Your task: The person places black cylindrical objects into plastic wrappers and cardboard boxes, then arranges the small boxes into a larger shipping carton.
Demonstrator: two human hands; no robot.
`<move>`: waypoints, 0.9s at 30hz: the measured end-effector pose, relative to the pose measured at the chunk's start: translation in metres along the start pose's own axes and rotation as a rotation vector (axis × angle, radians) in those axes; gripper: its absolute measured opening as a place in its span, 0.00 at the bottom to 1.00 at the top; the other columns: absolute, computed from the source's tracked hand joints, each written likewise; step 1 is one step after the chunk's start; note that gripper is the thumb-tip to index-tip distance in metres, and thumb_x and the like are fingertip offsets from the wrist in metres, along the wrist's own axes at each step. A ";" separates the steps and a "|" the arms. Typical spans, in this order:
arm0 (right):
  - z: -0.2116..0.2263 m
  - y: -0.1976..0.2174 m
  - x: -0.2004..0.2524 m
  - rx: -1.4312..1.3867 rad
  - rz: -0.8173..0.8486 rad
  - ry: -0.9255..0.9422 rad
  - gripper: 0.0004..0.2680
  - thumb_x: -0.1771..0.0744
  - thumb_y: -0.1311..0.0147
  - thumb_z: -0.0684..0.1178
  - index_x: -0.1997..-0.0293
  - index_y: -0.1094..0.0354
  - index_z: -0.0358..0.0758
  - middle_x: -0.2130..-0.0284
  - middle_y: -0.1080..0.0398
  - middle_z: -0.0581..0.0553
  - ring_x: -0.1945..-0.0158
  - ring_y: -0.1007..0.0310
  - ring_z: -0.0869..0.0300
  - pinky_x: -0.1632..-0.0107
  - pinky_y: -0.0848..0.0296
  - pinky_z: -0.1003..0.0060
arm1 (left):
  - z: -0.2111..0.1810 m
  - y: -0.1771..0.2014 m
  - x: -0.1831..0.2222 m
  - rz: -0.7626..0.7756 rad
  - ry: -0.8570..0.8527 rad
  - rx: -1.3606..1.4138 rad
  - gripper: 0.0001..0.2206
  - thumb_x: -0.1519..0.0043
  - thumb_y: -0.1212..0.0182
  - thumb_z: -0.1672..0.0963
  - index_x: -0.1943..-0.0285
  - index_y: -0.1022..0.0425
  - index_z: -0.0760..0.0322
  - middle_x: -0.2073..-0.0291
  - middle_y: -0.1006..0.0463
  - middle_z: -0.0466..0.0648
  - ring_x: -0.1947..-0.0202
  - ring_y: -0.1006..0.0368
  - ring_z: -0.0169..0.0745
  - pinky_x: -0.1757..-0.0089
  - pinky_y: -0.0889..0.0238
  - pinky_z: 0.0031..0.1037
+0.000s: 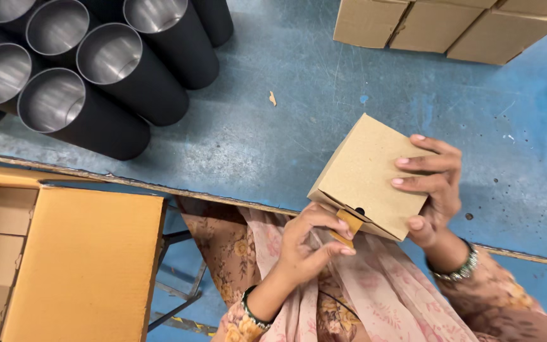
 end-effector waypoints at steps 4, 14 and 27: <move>0.036 0.016 -0.026 0.097 0.250 -0.055 0.17 0.34 0.44 0.65 0.50 0.31 0.43 0.41 0.33 0.34 0.34 0.38 0.42 0.33 0.39 0.49 | 0.014 0.005 -0.003 0.025 -0.185 0.048 0.09 0.42 0.27 0.60 0.57 0.22 0.59 0.60 0.17 0.44 0.60 0.22 0.35 0.55 0.34 0.24; 0.070 -0.027 -0.090 0.634 0.827 0.094 0.33 0.44 0.38 0.68 0.36 0.37 0.40 0.38 0.38 0.23 0.39 0.34 0.38 0.47 0.30 0.49 | 0.012 0.005 -0.003 0.037 -0.163 0.089 0.08 0.40 0.30 0.62 0.56 0.24 0.62 0.60 0.19 0.47 0.56 0.21 0.39 0.52 0.28 0.28; -0.017 0.019 -0.134 -0.086 1.028 -0.331 0.24 0.34 0.48 0.56 0.29 0.42 0.39 0.43 0.24 0.35 0.43 0.22 0.48 0.44 0.26 0.52 | 0.014 0.005 -0.002 0.058 -0.136 0.129 0.06 0.38 0.33 0.64 0.56 0.24 0.63 0.58 0.20 0.48 0.54 0.20 0.39 0.53 0.26 0.27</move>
Point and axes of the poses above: each hand's wrist, its own x-axis away from the middle knuckle, its own y-axis out of the back of the hand, z = x × y, the point moved 6 cm from there along -x, towards the middle knuckle
